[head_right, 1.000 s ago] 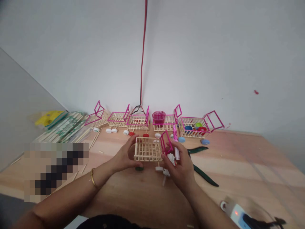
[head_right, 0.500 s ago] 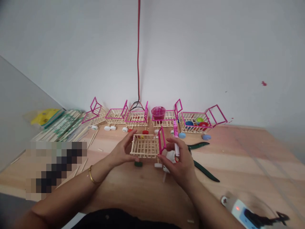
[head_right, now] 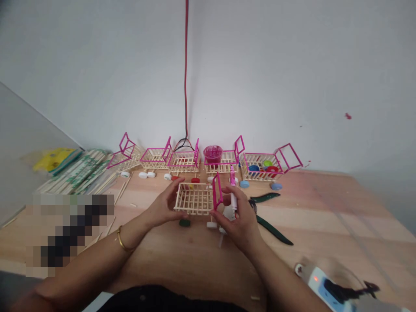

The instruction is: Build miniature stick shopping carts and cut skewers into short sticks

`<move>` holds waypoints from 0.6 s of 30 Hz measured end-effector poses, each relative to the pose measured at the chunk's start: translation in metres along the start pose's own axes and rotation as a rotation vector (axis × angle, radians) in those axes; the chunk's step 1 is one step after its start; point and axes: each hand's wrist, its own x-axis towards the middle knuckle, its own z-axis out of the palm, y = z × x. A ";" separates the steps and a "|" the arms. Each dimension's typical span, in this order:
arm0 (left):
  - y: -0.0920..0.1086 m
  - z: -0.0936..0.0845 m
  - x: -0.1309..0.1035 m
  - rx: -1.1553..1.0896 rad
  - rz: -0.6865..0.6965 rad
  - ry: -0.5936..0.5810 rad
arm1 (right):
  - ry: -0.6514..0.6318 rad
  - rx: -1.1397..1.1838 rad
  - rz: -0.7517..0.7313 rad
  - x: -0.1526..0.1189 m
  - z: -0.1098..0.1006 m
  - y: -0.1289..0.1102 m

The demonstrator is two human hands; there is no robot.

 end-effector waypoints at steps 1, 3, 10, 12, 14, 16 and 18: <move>0.001 0.000 0.000 -0.007 0.009 0.010 | -0.005 0.003 0.004 0.000 0.000 0.000; 0.001 0.001 0.001 -0.033 0.027 0.026 | -0.010 0.033 0.008 -0.001 0.000 0.001; 0.005 -0.001 0.004 -0.262 0.037 0.077 | 0.099 0.098 0.010 -0.006 -0.005 -0.003; 0.005 -0.002 0.005 -0.295 0.027 0.091 | 0.158 0.049 0.043 -0.007 -0.007 -0.004; 0.005 -0.004 0.005 -0.311 0.014 0.105 | 0.194 0.027 0.071 -0.007 -0.008 -0.005; 0.005 -0.004 0.005 -0.311 -0.004 0.112 | 0.213 0.026 0.087 -0.005 -0.008 -0.007; 0.006 -0.005 0.005 -0.301 -0.020 0.113 | 0.226 0.029 0.081 -0.003 -0.008 -0.010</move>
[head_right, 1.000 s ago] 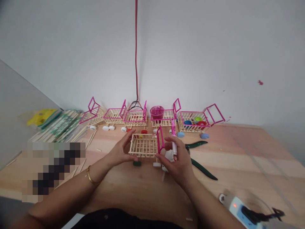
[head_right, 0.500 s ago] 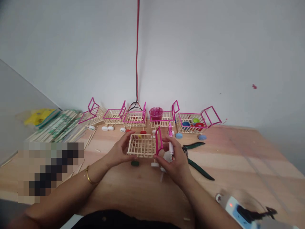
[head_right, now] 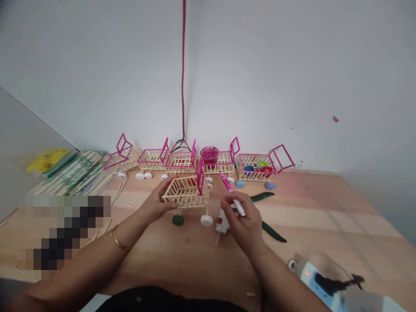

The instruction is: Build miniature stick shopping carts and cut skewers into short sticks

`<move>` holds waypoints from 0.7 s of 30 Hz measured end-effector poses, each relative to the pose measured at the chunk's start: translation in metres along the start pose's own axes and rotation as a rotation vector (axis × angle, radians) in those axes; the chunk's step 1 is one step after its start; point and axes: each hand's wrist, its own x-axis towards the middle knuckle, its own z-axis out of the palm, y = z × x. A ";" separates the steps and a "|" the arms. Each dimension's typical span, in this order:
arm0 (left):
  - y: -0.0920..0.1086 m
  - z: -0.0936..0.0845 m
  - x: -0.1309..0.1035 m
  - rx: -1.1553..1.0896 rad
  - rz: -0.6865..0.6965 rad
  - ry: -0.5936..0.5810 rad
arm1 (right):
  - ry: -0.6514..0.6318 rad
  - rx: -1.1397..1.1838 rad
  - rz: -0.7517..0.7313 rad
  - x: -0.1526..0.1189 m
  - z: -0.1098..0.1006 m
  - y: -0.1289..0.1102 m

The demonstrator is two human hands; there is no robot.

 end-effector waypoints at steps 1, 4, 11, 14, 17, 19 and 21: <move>0.000 0.000 0.000 0.005 -0.005 -0.003 | 0.004 0.004 -0.010 0.001 0.000 -0.001; 0.001 0.001 0.000 -0.004 -0.017 -0.015 | 0.003 0.027 -0.061 0.004 0.001 -0.002; 0.000 0.002 0.001 -0.151 -0.039 -0.004 | -0.036 -0.018 -0.089 0.004 -0.001 0.000; 0.001 0.003 0.000 -0.260 -0.070 -0.029 | -0.063 -0.006 -0.087 0.002 -0.002 0.002; 0.002 0.004 -0.002 -0.307 -0.109 -0.042 | -0.092 0.001 -0.102 0.000 -0.002 0.003; 0.002 0.004 -0.003 -0.304 -0.130 -0.059 | -0.113 0.000 -0.114 0.000 -0.002 0.003; 0.003 0.004 -0.003 -0.295 -0.135 -0.088 | -0.134 0.000 -0.144 0.001 -0.003 0.003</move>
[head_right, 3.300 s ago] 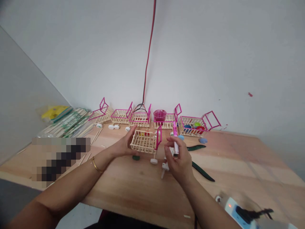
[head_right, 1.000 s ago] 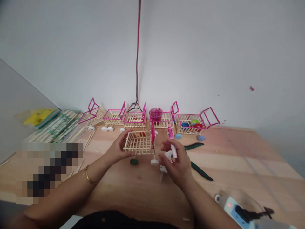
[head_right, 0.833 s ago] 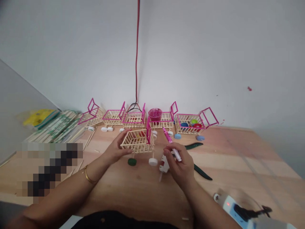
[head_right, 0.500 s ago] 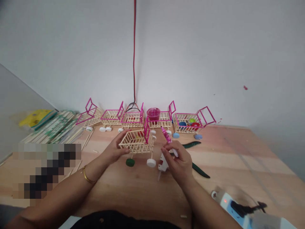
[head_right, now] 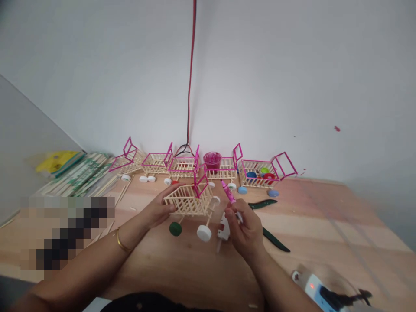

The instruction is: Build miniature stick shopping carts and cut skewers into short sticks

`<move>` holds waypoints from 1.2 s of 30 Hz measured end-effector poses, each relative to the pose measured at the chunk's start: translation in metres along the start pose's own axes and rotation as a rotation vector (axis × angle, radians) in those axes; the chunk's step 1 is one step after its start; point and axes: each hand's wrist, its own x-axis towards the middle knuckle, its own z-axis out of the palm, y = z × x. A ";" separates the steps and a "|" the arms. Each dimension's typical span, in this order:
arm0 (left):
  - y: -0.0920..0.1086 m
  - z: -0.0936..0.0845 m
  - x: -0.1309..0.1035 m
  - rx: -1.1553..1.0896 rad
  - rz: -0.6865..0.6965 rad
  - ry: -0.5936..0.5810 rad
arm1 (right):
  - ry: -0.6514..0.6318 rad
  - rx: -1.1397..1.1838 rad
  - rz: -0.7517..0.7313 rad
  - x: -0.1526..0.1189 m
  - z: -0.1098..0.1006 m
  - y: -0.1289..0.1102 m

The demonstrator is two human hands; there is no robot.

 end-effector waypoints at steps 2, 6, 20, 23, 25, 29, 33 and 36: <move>0.000 0.000 0.000 0.008 -0.001 -0.028 | -0.029 0.006 -0.036 0.001 -0.001 0.000; -0.001 -0.001 0.000 0.003 0.010 -0.035 | -0.049 0.018 -0.079 0.002 -0.002 0.001; 0.004 0.000 -0.001 -0.180 -0.089 -0.026 | 0.010 -0.083 -0.064 0.003 0.002 0.000; 0.002 0.000 0.000 -0.185 -0.099 -0.037 | -0.002 -0.103 -0.046 0.003 0.002 -0.001; 0.001 -0.001 0.001 -0.185 -0.091 -0.049 | -0.007 -0.113 -0.040 0.003 0.002 -0.001; 0.001 -0.001 0.001 -0.177 -0.085 -0.048 | -0.009 -0.118 -0.082 0.003 0.002 -0.001; 0.003 -0.002 -0.001 -0.179 -0.172 -0.047 | -0.028 -0.093 -0.062 0.001 0.002 0.001; 0.003 -0.004 -0.002 -0.215 -0.230 -0.022 | -0.050 -0.053 -0.049 0.000 0.002 0.002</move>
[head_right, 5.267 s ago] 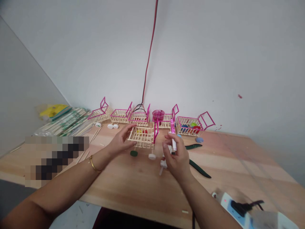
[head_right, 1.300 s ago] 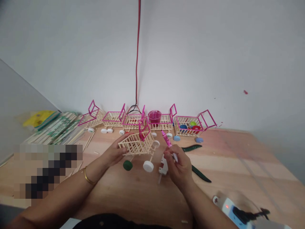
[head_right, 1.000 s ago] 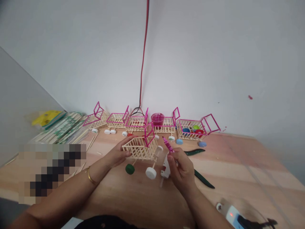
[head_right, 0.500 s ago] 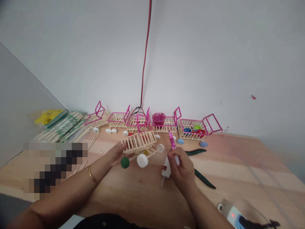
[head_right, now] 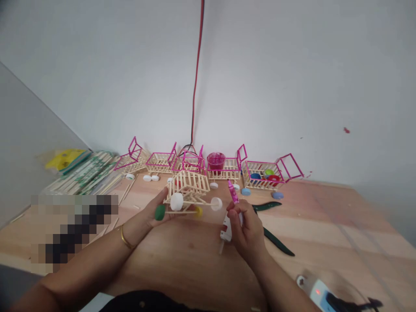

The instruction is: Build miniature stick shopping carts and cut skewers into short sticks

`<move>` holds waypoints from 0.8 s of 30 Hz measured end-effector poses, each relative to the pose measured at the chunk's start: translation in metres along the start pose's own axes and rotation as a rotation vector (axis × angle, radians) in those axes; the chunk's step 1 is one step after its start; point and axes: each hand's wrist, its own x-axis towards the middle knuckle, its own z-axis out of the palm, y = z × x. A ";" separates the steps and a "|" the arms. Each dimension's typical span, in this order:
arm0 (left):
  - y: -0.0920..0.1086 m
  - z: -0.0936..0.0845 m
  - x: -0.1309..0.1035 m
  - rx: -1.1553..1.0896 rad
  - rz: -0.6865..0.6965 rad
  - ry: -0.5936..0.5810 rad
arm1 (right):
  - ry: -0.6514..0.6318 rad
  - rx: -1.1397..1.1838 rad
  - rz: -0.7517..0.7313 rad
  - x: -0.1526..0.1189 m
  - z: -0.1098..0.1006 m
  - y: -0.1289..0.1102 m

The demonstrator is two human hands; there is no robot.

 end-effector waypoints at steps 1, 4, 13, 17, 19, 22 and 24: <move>0.000 -0.001 0.000 -0.017 -0.017 0.003 | -0.009 0.011 -0.005 0.000 0.000 0.000; -0.001 -0.006 0.002 -0.054 -0.062 -0.039 | -0.018 0.025 -0.030 0.001 -0.001 -0.001; -0.001 -0.004 0.002 -0.111 -0.069 -0.125 | -0.005 0.037 -0.072 0.002 -0.004 -0.003; -0.001 -0.002 0.000 -0.141 -0.046 -0.125 | 0.044 0.015 -0.090 0.003 -0.004 -0.002; -0.001 -0.003 0.000 -0.160 -0.043 -0.141 | 0.071 -0.021 -0.089 0.004 -0.003 -0.001; -0.001 -0.005 0.002 -0.185 -0.055 -0.163 | 0.085 -0.059 -0.099 0.005 -0.002 -0.002; -0.001 -0.005 0.002 -0.202 -0.066 -0.182 | 0.091 -0.064 -0.106 0.005 -0.002 -0.003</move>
